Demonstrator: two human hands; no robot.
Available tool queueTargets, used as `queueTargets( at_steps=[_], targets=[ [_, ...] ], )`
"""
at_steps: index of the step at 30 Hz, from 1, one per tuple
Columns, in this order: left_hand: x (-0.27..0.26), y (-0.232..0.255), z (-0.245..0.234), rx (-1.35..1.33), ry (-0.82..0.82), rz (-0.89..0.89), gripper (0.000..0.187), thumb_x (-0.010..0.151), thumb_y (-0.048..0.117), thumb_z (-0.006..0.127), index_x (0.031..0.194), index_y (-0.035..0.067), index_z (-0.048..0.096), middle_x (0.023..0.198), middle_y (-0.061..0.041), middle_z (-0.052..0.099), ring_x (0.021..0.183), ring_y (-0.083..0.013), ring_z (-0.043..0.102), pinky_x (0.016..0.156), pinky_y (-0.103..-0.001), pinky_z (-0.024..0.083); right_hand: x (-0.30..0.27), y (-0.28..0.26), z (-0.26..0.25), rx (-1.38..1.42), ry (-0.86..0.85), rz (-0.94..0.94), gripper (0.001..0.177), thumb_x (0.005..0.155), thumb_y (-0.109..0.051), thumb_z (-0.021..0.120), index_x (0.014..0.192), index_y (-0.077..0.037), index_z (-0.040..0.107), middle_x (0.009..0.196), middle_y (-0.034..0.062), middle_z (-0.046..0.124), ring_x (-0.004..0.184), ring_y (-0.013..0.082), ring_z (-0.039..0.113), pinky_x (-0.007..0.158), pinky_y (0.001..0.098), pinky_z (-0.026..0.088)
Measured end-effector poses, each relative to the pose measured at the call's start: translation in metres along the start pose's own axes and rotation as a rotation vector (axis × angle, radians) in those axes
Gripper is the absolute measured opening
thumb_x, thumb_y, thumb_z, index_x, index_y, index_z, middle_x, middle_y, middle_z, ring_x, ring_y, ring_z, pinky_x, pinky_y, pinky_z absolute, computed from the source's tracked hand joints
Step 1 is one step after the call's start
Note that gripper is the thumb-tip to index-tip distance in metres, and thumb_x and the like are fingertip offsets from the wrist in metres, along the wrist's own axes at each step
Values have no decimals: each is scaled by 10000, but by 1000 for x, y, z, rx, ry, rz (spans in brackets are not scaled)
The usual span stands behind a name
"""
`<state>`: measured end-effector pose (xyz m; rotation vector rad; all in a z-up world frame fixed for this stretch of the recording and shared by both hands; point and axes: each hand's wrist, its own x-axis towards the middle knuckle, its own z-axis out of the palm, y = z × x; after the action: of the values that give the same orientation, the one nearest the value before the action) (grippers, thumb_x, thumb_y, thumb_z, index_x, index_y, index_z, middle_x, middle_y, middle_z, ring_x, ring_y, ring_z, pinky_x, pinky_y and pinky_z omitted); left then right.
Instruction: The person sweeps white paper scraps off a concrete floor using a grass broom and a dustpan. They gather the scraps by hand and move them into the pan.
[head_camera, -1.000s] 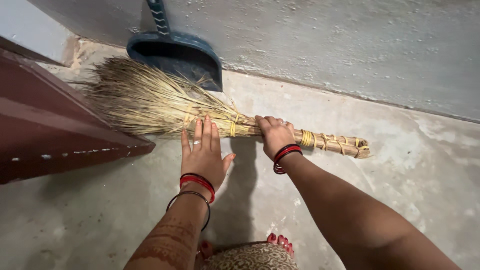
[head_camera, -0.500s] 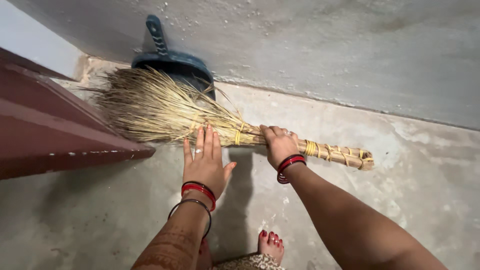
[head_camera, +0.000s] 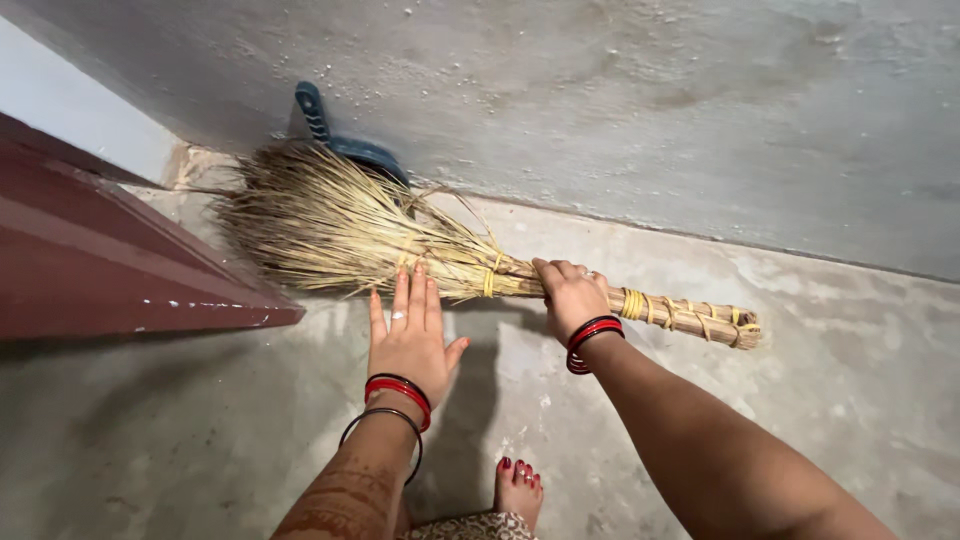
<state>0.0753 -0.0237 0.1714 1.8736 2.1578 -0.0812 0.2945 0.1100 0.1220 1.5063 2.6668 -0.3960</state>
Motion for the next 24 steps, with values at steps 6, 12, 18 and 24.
queueTargets(
  at_steps=[6,12,18,24],
  targets=[
    [-8,11,-21,14,12,11,914,926,581,507,1555,-24,232,1675,-165,107,1550,-312,47,1215,-588,35,-14,8,-28,15,-23,37,557,837,-51,620,1375,-189,582,1235,67,660,1151,288,599,981,509,409],
    [-11,21,-52,28,-6,18,922,924,582,505,1559,-21,217,1675,-172,94,1542,-320,54,1204,-589,33,-27,9,-56,9,-44,71,579,834,-71,632,1396,-187,558,1235,70,649,1163,292,589,984,515,404],
    [-13,34,-80,68,-45,13,911,940,599,471,1571,3,195,1681,-154,59,1549,-310,28,1213,-583,26,-39,12,-81,5,-19,85,585,827,-64,636,1394,-186,558,1236,73,649,1164,293,587,979,516,405],
    [-18,54,-105,83,-68,34,917,942,605,466,1576,4,187,1684,-148,46,1552,-300,9,1213,-576,30,-52,19,-104,12,-9,112,575,824,-46,629,1377,-191,570,1228,67,653,1156,290,594,985,511,406]
  ],
)
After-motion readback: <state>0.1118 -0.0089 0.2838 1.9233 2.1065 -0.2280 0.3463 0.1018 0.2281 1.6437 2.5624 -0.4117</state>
